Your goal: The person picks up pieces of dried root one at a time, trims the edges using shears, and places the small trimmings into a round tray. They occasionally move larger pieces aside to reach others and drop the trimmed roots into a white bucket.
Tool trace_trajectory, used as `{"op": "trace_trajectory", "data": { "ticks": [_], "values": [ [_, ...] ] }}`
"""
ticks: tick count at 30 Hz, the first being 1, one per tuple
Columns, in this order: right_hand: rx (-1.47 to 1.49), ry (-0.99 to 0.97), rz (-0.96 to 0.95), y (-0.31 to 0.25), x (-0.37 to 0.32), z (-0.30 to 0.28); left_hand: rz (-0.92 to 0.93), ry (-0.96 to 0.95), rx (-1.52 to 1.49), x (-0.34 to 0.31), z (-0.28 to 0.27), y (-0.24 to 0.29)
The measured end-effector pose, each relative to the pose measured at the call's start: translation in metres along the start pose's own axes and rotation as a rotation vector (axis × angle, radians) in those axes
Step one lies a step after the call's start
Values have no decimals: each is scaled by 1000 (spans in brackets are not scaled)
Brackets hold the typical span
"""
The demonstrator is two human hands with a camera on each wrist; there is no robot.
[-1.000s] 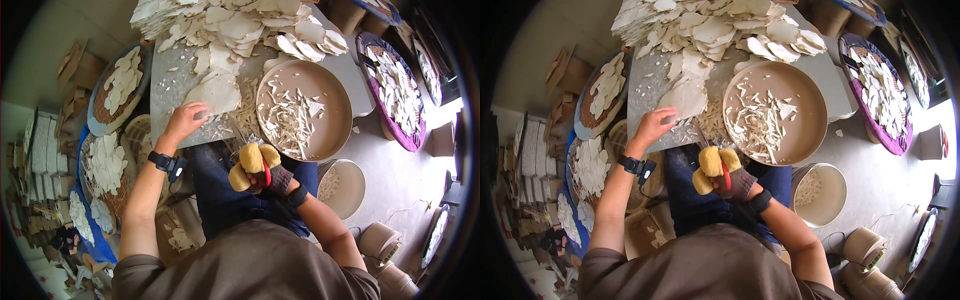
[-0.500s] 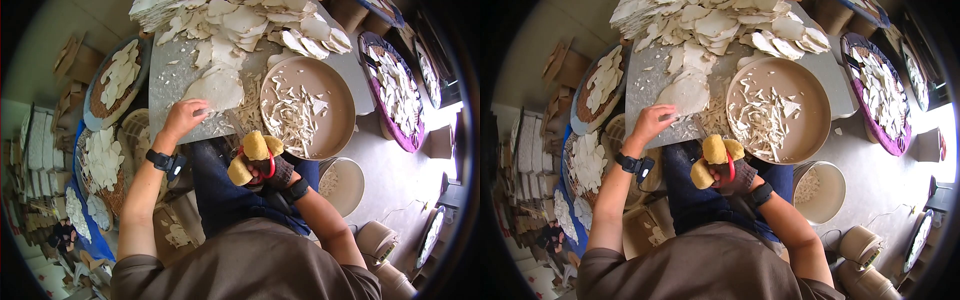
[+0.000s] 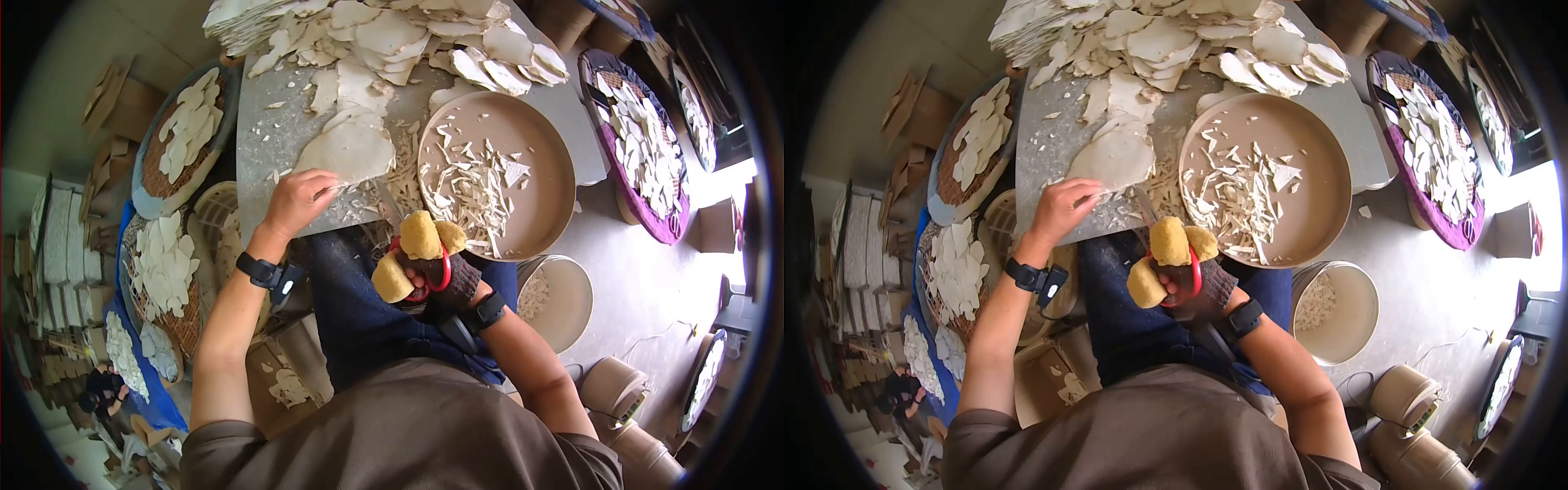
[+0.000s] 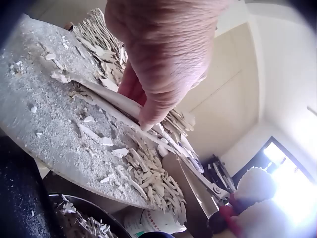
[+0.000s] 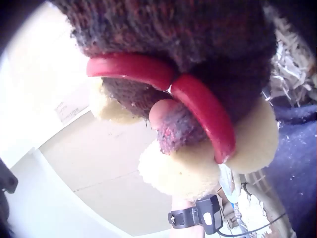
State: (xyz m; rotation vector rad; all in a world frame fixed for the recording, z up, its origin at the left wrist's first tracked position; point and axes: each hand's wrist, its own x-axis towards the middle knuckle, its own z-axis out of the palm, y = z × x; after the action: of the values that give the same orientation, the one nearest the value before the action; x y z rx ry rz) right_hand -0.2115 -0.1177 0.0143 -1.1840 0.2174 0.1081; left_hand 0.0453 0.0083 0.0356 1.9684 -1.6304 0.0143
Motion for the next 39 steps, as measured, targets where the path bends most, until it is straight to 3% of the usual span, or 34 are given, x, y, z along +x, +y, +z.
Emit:
{"op": "trace_trajectory", "data": {
  "ticks": [1, 3, 4, 5, 8, 10, 13, 17, 20, 25, 26, 28, 29, 31, 32, 33, 35, 36, 39],
  "values": [
    [-2, -35, 78, -5, -2, -3, 11, -3, 16, 0, 0, 0],
    [841, -206, 125, 36, 8, -26, 18, -43, 48, -1, 0, 2],
    [1366, -288, 431, 34, 13, -35, 22, -63, 64, -1, -1, 3],
    [1422, -311, 442, 35, 12, -38, 29, -59, 64, -1, -1, 4],
    [1026, -117, 363, 14, 6, -35, 42, -57, 67, -2, 0, 7],
    [501, -85, 157, 21, 7, -35, 50, -75, 76, -2, -1, 8],
    [314, 21, 181, 15, 8, -26, 73, -42, 78, -3, 0, 7],
    [746, 16, 159, 18, 17, -24, 117, -58, 105, -1, 5, 12],
    [453, 62, 210, 22, 28, -29, 101, -51, 98, 1, 5, 11],
    [302, 121, 259, 14, 32, -22, 45, 33, 147, 4, -8, 13],
    [180, 131, 253, 21, 36, -23, -28, 152, 112, 5, -13, 14],
    [-181, -30, 82, 81, 43, -54, -163, 393, 50, 12, -26, 11],
    [-359, -110, -10, 100, 45, -62, -354, 434, -17, 5, -31, -3],
    [-247, 103, -254, 63, 32, -27, -461, 614, -305, -5, -35, -32],
    [-210, 203, -379, 43, 26, -9, -547, 617, -389, -11, -41, -28],
    [168, 157, -194, 42, 22, -2, -622, 682, -557, -16, -42, -25],
    [-2, 121, -209, 34, 9, 4, -771, 801, -907, -22, -36, -15],
    [-87, 107, -213, 29, 3, 6, -854, 826, -924, -18, -38, 6],
    [-913, 171, -539, 34, -5, 7, -922, 754, -864, -24, -33, 46]
  ]
}}
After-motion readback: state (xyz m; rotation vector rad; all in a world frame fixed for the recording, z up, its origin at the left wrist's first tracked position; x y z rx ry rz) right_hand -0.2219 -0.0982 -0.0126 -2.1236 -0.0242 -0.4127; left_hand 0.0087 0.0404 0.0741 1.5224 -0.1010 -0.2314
